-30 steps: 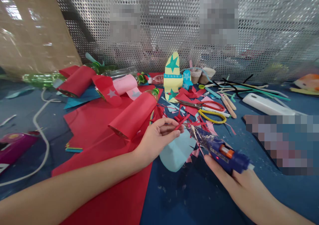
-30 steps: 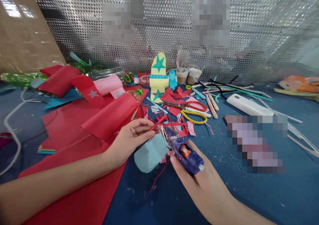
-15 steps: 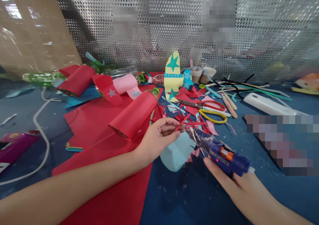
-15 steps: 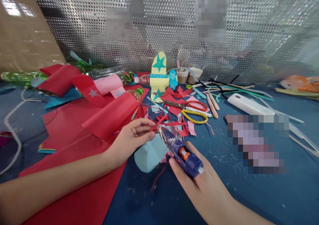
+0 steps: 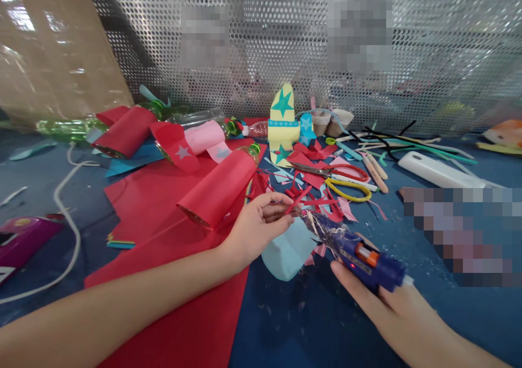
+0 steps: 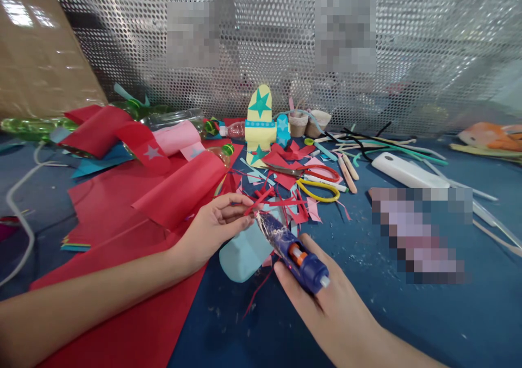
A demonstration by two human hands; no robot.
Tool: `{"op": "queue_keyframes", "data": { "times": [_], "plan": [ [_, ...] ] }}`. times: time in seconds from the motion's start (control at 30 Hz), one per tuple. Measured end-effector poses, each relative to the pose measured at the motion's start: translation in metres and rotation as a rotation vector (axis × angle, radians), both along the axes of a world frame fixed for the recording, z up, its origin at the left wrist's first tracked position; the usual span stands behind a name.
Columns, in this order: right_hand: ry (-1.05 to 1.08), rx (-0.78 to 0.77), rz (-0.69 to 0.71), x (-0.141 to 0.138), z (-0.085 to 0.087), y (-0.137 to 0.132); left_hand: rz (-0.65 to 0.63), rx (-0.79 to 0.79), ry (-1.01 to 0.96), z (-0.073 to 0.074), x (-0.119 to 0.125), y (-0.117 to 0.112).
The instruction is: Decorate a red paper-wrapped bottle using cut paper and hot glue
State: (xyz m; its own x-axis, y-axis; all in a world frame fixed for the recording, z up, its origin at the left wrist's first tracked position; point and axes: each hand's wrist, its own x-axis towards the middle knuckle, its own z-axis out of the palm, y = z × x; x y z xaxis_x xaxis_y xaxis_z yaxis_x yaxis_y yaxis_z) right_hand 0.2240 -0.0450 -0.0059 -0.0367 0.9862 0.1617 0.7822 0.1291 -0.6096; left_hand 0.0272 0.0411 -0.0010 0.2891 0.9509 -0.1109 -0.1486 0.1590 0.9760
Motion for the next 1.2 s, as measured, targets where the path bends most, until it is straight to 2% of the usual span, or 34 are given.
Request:
{"op": "queue_keyframes", "data": {
  "times": [0.4, 0.73, 1.2],
  "plan": [
    [-0.013, 0.025, 0.038, -0.0006, -0.0019, 0.0004, 0.005, -0.016, 0.024, 0.0001, 0.0006, 0.0003],
    [0.013, -0.004, 0.005, -0.0010, -0.0007, 0.0009, -0.007, -0.025, -0.013, 0.0000, 0.0006, -0.0008],
    [-0.004, -0.001, 0.032, 0.0000, -0.0003, -0.0010, -0.072, 0.049, 0.029, -0.0093, -0.0008, -0.0024]
  ]
}}
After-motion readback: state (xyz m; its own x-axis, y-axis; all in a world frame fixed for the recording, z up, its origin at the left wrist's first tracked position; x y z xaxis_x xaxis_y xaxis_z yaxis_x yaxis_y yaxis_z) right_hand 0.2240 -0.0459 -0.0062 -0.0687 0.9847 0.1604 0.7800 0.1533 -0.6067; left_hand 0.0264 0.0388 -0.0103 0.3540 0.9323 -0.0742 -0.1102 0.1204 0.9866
